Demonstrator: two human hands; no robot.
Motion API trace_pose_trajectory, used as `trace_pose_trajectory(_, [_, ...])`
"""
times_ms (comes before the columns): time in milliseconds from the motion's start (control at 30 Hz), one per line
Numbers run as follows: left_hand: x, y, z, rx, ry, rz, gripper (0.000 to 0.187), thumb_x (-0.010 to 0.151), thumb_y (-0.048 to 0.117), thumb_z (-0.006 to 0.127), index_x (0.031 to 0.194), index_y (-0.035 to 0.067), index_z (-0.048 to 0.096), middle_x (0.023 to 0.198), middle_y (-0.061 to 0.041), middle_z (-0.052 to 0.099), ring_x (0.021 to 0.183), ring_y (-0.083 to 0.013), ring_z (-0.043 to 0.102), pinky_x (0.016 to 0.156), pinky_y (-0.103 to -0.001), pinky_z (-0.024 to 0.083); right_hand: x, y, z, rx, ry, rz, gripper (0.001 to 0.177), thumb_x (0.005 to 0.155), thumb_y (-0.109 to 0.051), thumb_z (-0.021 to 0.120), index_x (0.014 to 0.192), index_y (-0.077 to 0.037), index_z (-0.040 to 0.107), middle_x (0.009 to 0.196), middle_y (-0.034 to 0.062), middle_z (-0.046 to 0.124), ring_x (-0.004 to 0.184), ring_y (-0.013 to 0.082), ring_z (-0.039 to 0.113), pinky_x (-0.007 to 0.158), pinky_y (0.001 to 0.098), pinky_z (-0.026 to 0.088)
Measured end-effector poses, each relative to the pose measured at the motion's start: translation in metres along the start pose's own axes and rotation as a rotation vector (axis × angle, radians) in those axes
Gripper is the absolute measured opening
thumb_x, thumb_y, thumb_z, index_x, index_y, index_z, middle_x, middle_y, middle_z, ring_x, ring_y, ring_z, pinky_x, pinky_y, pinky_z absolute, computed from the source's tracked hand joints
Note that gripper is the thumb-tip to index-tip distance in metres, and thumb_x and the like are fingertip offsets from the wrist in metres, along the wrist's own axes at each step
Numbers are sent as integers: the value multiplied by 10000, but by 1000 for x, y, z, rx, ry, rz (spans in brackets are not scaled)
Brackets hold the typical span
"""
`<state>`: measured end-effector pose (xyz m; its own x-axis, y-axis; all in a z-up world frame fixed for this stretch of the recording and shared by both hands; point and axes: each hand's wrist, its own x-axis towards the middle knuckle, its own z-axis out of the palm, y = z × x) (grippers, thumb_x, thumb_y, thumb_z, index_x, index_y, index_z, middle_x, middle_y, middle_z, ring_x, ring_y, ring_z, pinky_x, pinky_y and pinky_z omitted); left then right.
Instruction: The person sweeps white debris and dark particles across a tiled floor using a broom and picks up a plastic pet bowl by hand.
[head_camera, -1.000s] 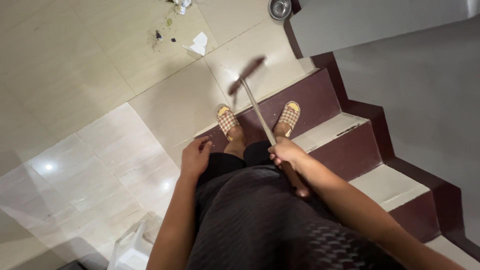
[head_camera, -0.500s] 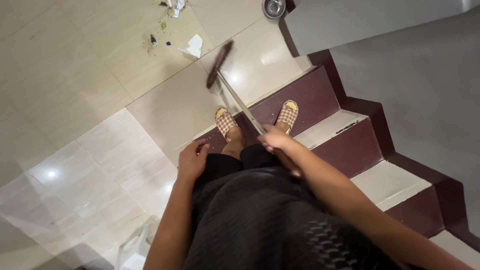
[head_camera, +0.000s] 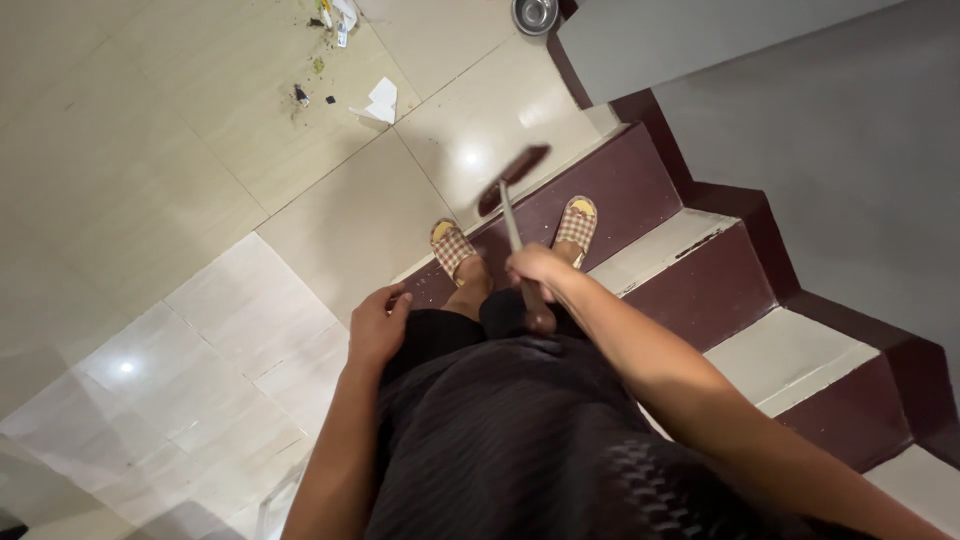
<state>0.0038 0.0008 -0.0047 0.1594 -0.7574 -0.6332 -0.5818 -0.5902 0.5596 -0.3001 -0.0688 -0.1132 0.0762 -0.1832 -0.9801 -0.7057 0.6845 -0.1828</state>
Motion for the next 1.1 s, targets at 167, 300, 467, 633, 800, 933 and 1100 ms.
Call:
trace_pose_trajectory(167, [1, -3, 12, 9, -32, 25, 373, 926, 299, 676, 1204, 57, 727, 1091, -197, 753, 1003, -308, 743, 899, -391, 560, 2, 3, -10, 437, -58, -82, 139, 940, -49, 624, 846, 53, 606, 644, 67, 601, 484, 155, 553, 406, 307, 436])
trace_pose_trajectory(300, [0, 0, 13, 21, -52, 22, 377, 918, 305, 686, 1205, 64, 731, 1080, -197, 755, 996, -312, 740, 899, -396, 555, -44, 30, -49, 512, -186, -222, 111, 955, -53, 575, 912, 27, 510, 584, 25, 486, 414, 126, 465, 347, 327, 409])
trace_pose_trajectory(467, [4, -6, -6, 26, -29, -16, 384, 926, 326, 669, 1208, 73, 733, 1091, -181, 761, 994, -302, 743, 894, -392, 561, -130, 29, -61, 580, -147, -131, 198, 901, -39, 537, 1045, -172, 565, 561, -20, 460, 388, 105, 422, 353, 329, 406])
trace_pose_trajectory(633, [10, -15, -19, 25, 6, -76, 403, 946, 343, 664, 1245, 77, 719, 1116, -174, 753, 1015, -301, 731, 908, -391, 549, -127, 19, -51, 598, 51, 33, 105, 971, -95, 531, 877, -57, 560, 567, 1, 483, 422, 116, 416, 392, 322, 360])
trace_pose_trajectory(800, [12, -14, -8, -53, 52, -18, 403, 938, 316, 662, 1243, 57, 712, 1144, -163, 750, 1024, -289, 736, 897, -383, 558, -50, -38, -71, 569, 165, 85, 289, 879, -51, 478, 594, -97, 478, 519, 60, 430, 403, 207, 412, 388, 388, 335])
trace_pose_trajectory(933, [13, 0, 5, -101, 54, -21, 378, 932, 297, 670, 1211, 47, 722, 1128, -169, 755, 1033, -286, 734, 910, -377, 554, -33, -83, -81, 277, 67, -14, 248, 866, -70, 525, 630, -60, 601, 539, 44, 536, 436, 163, 490, 408, 347, 382])
trace_pose_trajectory(1100, [16, 13, 7, -145, 42, -5, 379, 930, 291, 670, 1217, 47, 712, 1120, -175, 754, 1029, -286, 732, 910, -375, 553, -45, -49, -96, 186, 17, -144, 179, 836, -50, 545, 659, -27, 563, 512, 36, 486, 411, 146, 457, 394, 326, 357])
